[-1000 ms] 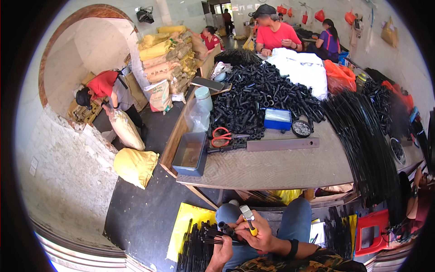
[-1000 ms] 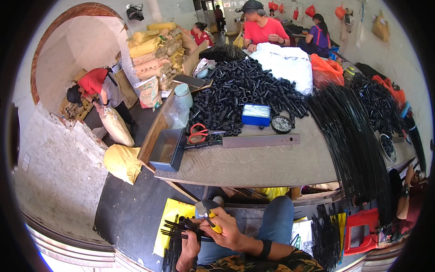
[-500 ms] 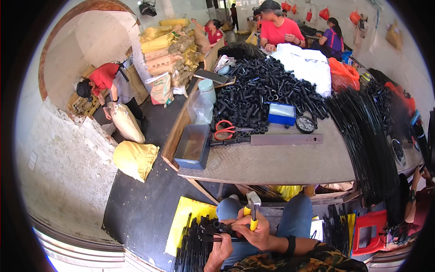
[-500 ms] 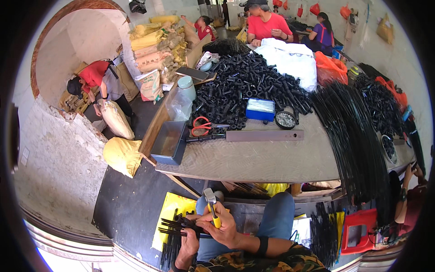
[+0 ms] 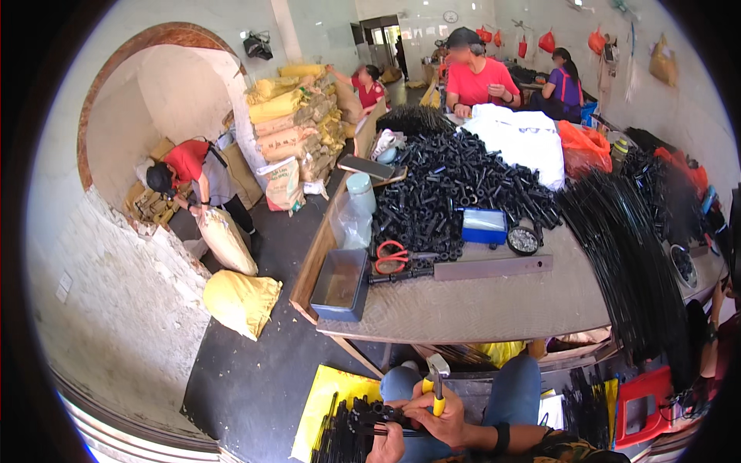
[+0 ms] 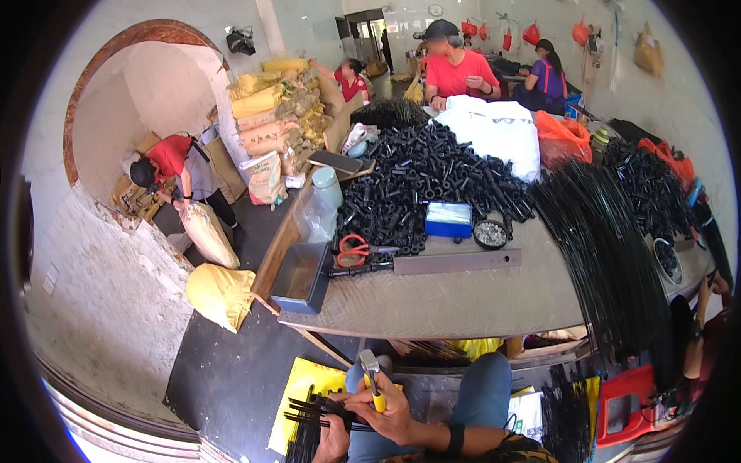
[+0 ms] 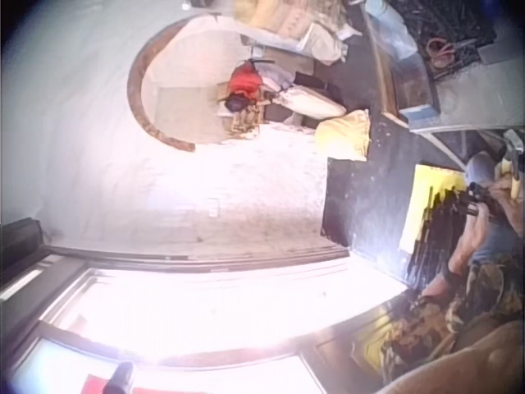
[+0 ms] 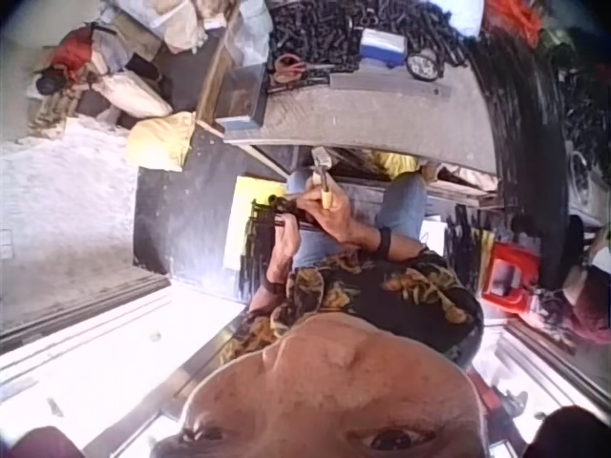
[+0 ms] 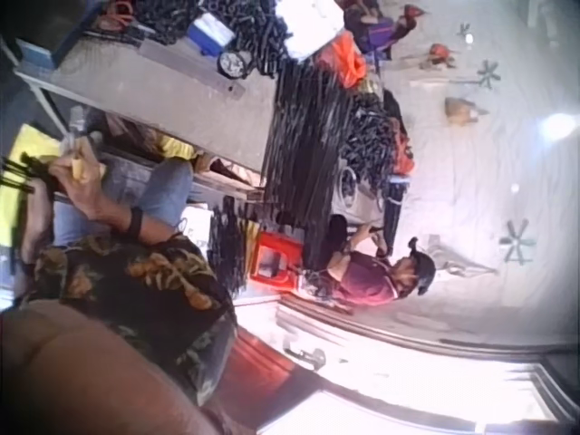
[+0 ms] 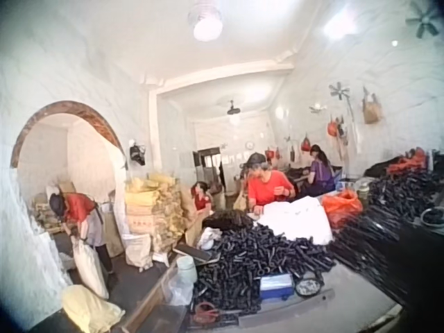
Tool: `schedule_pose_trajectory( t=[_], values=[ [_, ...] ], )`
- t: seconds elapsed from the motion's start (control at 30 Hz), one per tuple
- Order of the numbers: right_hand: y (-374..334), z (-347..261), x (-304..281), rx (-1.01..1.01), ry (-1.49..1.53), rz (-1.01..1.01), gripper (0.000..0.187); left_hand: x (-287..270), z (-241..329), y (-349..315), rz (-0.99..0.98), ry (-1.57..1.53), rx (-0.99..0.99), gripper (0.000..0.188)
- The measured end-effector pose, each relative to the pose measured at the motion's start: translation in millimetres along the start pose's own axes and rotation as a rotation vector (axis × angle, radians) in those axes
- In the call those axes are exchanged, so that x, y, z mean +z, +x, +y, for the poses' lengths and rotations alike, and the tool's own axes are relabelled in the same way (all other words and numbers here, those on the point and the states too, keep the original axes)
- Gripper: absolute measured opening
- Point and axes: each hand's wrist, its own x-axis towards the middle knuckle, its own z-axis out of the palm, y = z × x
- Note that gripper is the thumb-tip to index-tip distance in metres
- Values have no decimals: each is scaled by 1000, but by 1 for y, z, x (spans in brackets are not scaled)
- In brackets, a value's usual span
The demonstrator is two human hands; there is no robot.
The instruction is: Assembling or processing black rod components using pliers at a workshop table.
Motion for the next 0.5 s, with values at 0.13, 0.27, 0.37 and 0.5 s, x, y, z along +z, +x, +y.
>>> schedule_pose_trajectory(
  t=[0.13,0.27,0.37,0.5],
  values=[
    [-2,-13,7,94,31,46,7,-5,9,16,7,19,70,39],
    [-4,-5,6,-37,-40,63,10,-3,12,20,8,16,96,38],
    [0,-11,3,-130,-116,27,12,-1,12,18,10,17,99,37],
    [3,-14,3,-125,-195,-31,15,1,11,18,9,18,100,36]
  ],
)
